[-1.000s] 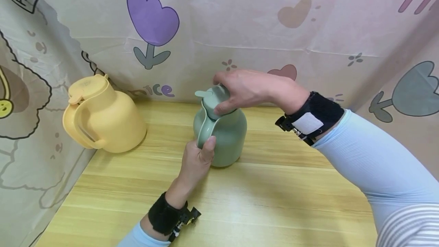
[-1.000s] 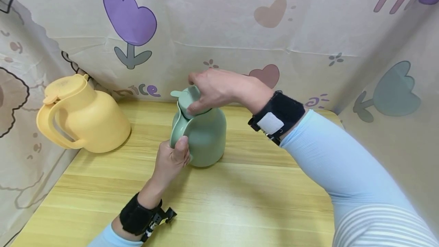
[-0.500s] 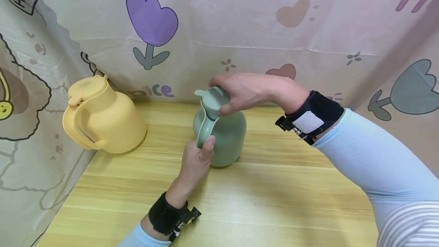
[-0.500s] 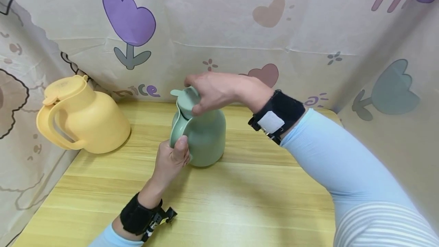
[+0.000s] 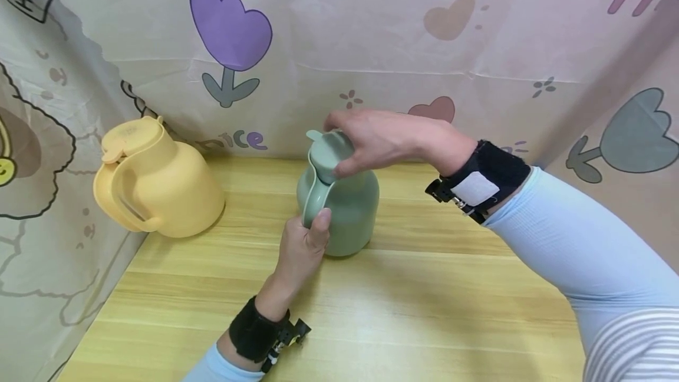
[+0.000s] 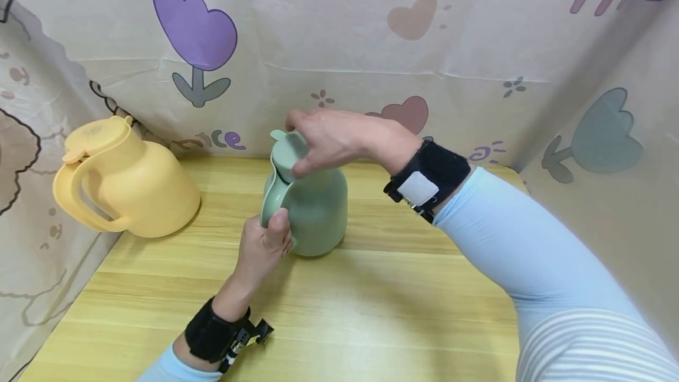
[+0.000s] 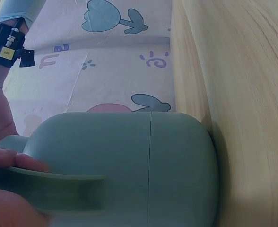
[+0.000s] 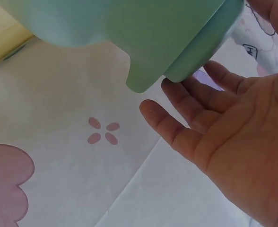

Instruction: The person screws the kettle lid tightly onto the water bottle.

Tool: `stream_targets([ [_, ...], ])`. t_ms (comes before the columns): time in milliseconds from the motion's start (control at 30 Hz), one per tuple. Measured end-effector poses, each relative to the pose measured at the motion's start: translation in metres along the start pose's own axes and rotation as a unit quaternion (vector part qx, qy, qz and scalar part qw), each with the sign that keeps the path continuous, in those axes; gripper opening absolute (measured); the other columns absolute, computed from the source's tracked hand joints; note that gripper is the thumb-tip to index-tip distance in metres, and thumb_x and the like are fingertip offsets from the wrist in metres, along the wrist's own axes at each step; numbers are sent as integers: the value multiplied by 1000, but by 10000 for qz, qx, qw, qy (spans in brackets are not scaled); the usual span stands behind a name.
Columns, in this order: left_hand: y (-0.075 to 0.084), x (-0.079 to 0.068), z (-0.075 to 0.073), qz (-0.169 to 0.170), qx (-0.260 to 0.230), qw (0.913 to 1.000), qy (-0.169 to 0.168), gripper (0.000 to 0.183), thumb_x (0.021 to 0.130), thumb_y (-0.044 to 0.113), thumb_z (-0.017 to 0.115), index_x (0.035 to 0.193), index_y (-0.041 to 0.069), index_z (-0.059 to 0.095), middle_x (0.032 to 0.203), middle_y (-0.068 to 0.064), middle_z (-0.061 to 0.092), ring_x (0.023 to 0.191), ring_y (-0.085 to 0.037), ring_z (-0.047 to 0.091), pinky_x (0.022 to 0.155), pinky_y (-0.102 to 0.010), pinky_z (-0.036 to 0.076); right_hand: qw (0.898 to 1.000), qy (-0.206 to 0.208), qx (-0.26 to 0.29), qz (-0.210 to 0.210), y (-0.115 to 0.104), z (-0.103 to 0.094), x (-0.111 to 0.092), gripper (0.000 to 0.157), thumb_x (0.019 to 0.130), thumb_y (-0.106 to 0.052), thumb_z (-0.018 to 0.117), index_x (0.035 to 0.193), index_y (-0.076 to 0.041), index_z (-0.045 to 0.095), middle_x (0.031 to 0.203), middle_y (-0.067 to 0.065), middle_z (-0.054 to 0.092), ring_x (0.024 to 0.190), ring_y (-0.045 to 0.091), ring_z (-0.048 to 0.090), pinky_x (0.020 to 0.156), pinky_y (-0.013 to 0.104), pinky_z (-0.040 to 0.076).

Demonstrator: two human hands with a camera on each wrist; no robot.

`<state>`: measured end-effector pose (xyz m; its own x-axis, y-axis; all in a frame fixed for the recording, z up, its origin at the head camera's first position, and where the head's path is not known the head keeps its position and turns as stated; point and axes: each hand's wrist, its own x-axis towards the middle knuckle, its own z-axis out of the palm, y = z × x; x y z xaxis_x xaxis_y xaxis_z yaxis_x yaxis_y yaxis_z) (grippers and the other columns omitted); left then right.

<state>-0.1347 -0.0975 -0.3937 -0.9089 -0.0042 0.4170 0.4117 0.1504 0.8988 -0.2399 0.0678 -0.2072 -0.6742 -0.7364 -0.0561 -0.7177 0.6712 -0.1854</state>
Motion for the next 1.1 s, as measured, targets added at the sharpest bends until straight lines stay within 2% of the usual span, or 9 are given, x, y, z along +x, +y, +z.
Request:
stream_targets([
  [133, -1, 0, -1, 39, -42, 10000, -9, 63, 94, 52, 53, 51, 7, 42, 45, -3, 41, 40, -13, 39, 39, -29, 31, 10000, -12, 18, -97, -1, 1, 1, 56, 79, -45, 68, 123, -17, 47, 103, -3, 56, 91, 15, 53, 78, 30, 45],
  [367, -1, 0, -1, 22, -2, 10000, -4, 64, 94, 53, 52, 50, 7, 43, 44, -2, 40, 40, -13, 39, 39, -29, 31, 9986, 98, -101, 507, -3, 3, 2, 72, 72, -70, 66, 117, -18, 47, 96, -2, 56, 85, 16, 54, 69, 33, 46],
  [467, 0, 0, -1, 5, 13, 10000, -8, 64, 94, 53, 52, 50, 8, 42, 44, -1, 40, 41, -13, 39, 39, -28, 31, 9984, 118, -68, 545, -2, 2, 1, 75, 70, -73, 66, 117, -18, 46, 98, -3, 56, 86, 16, 54, 70, 33, 46],
  [667, 0, 0, -2, 25, -40, 10000, -6, 64, 94, 53, 52, 51, 7, 42, 45, -2, 40, 41, -14, 39, 40, -28, 30, 9993, 59, 55, 359, -1, -4, -1, 62, 75, -57, 69, 117, -18, 46, 100, -2, 57, 89, 15, 54, 77, 32, 45],
  [833, 0, 0, -2, 41, -67, 10000, 6, 65, 94, 53, 52, 50, 7, 42, 45, -3, 41, 41, -14, 40, 40, -29, 32, 9993, 94, -32, 347, -2, -5, -1, 56, 76, -51, 69, 115, -18, 46, 96, 1, 57, 87, 17, 52, 74, 32, 43],
  [1100, -1, 0, 0, -12, -13, 10000, 26, 65, 94, 55, 52, 50, 7, 43, 45, -3, 41, 41, -14, 40, 40, -29, 32, 9960, 293, -353, 762, -3, -1, -1, 69, 73, -71, 65, 114, -19, 46, 95, -2, 57, 84, 18, 55, 71, 35, 45],
])
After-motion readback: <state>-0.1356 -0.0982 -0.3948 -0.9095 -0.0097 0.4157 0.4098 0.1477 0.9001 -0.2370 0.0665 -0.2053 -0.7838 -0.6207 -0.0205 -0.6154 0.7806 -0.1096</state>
